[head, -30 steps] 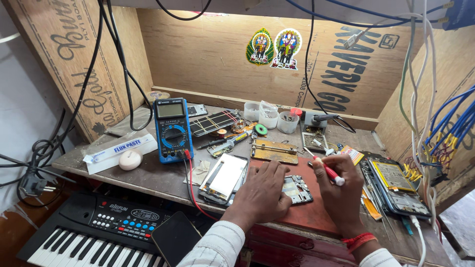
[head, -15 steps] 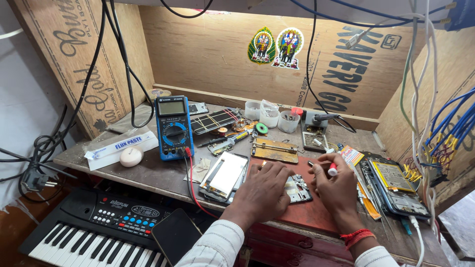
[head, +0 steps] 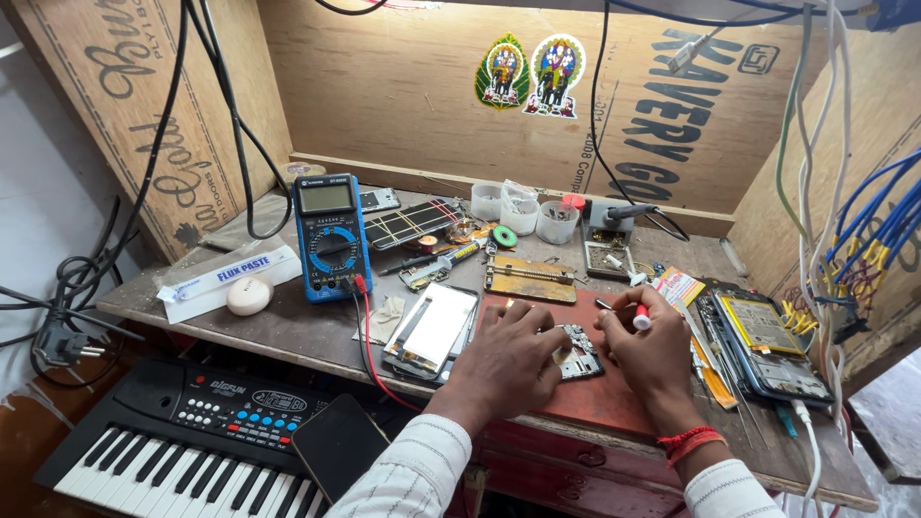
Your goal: The person repairs a disassembled smartphone at a workbench. They hold the phone frame steady with one hand while using a screwdriver and a pry tool to work on the internal components, repositioning the phone and picking up small parts as they go.
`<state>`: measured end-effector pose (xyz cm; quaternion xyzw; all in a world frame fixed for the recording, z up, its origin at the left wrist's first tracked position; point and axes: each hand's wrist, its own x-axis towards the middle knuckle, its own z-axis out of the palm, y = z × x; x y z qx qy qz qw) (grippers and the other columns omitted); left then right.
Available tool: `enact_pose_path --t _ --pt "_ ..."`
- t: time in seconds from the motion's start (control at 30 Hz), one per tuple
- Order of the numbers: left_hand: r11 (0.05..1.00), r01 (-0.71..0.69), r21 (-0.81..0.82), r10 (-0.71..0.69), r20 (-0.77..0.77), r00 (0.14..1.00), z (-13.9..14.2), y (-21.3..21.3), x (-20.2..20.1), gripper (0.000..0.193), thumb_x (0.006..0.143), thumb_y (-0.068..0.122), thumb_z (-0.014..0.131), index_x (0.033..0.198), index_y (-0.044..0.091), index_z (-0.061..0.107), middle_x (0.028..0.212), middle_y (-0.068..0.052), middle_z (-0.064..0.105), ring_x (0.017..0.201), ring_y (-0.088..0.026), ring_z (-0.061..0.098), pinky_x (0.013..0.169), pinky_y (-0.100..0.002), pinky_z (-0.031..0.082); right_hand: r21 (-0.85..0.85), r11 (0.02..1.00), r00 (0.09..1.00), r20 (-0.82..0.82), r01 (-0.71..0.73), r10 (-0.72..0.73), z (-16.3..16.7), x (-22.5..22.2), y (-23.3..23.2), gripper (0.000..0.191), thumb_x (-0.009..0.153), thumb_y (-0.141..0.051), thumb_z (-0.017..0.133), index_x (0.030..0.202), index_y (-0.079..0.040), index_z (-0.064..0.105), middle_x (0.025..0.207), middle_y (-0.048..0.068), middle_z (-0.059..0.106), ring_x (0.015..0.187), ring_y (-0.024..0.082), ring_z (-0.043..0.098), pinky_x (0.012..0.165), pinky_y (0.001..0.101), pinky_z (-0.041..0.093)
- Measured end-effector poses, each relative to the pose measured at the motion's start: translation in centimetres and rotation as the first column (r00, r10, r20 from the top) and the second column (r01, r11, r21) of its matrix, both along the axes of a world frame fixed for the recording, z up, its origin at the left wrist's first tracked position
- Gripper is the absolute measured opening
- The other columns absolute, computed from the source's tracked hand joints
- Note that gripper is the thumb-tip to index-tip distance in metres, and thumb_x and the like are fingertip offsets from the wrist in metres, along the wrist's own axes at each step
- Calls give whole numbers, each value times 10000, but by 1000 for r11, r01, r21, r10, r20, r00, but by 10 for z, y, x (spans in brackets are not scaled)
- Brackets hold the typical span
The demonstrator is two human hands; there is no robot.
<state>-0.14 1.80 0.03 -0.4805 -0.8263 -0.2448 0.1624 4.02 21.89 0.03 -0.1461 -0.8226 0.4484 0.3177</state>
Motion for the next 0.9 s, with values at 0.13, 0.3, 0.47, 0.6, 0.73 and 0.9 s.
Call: enact_pose_path --t 0.13,0.3,0.47,0.6,0.73,0.9 --pt "1000 2 24 -2 -17 1000 0 1 -1 191 842 223 657 983 158 769 1071 -43 637 1154 -248 543 996 -436 391 39 996 997 4 -76 76 0 -2 2 134 848 -100 741 936 -35 664 786 91 796 660 129 767 592 290 606" --pt "1000 -9 23 9 6 1000 -2 3 -2 183 860 226 652 962 160 789 1066 -20 646 1159 -233 547 985 -435 397 133 984 993 21 -122 120 0 -5 3 211 786 -75 763 968 -40 662 836 86 818 744 146 784 693 300 616" --pt "1000 -13 24 13 24 1000 -5 5 -4 183 878 249 656 956 159 795 1068 -13 654 1153 -228 551 982 -442 402 165 969 983 44 -185 180 -4 -8 7 231 770 -74 780 964 -37 660 853 77 820 763 145 786 713 303 624" --pt "1000 -15 19 14 11 1000 -4 5 -5 182 898 265 661 960 154 792 1069 -12 654 1143 -234 547 973 -443 406 173 969 984 25 -175 174 -5 -8 9 249 768 -74 786 983 -45 663 858 74 820 769 137 783 716 300 615" --pt "999 -18 38 17 25 1000 -3 4 -6 169 900 265 662 939 162 791 1069 -12 656 1143 -238 555 975 -435 415 80 987 988 65 -142 137 -2 -8 7 259 779 -82 797 1000 -50 665 874 75 821 791 155 785 713 304 612" --pt "999 -1 36 1 4 1000 -6 3 -5 160 900 262 665 929 164 788 1066 -11 660 1151 -239 559 970 -435 416 74 970 957 191 -233 216 8 0 14 306 771 -5 768 1050 -43 650 937 77 829 890 157 807 777 293 622"
